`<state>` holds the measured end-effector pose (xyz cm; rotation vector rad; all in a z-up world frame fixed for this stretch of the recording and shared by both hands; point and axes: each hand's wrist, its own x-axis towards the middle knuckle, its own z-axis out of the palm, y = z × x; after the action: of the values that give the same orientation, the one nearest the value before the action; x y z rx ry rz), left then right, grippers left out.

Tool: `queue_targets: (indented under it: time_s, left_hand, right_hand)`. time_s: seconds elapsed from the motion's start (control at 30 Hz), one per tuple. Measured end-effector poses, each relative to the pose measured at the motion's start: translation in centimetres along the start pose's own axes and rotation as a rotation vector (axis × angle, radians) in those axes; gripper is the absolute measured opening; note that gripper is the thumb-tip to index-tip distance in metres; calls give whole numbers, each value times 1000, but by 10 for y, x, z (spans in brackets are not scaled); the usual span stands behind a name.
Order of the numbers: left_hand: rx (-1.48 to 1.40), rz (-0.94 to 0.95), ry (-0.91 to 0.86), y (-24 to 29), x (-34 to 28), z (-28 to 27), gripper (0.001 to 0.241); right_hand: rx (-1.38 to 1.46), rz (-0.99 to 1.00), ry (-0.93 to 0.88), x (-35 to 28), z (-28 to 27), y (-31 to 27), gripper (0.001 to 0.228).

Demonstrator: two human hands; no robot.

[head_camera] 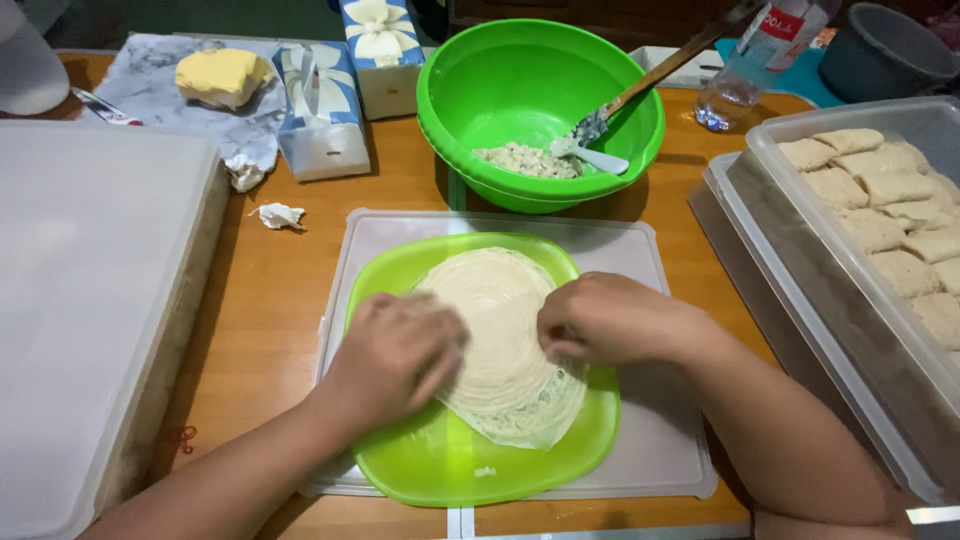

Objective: Separating and arranging pastry skins on a flat surface.

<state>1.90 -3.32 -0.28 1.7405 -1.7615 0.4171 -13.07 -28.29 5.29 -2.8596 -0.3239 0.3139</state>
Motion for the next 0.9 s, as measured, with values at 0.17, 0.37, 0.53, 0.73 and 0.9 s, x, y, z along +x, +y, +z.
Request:
queue_targets:
  time_s: [0.17, 0.37, 0.53, 0.73, 0.9]
  left_hand:
    - [84, -441, 49, -26, -6, 13, 28]
    - [75, -598, -50, -36, -7, 19, 21]
    - [26, -612, -88, -37, -5, 21, 19]
    - [8, -648, -131, -34, -2, 19, 20]
    - [-46, -681, -126, -37, -2, 20, 17]
  right_hand:
    - [34, 187, 334, 10, 17, 43, 16]
    - [186, 449, 593, 25, 31, 40, 21]
    - [142, 373, 622, 30, 40, 41, 21]
    - [114, 351, 612, 32, 44, 40, 20]
    - [70, 303, 625, 34, 50, 43, 19]
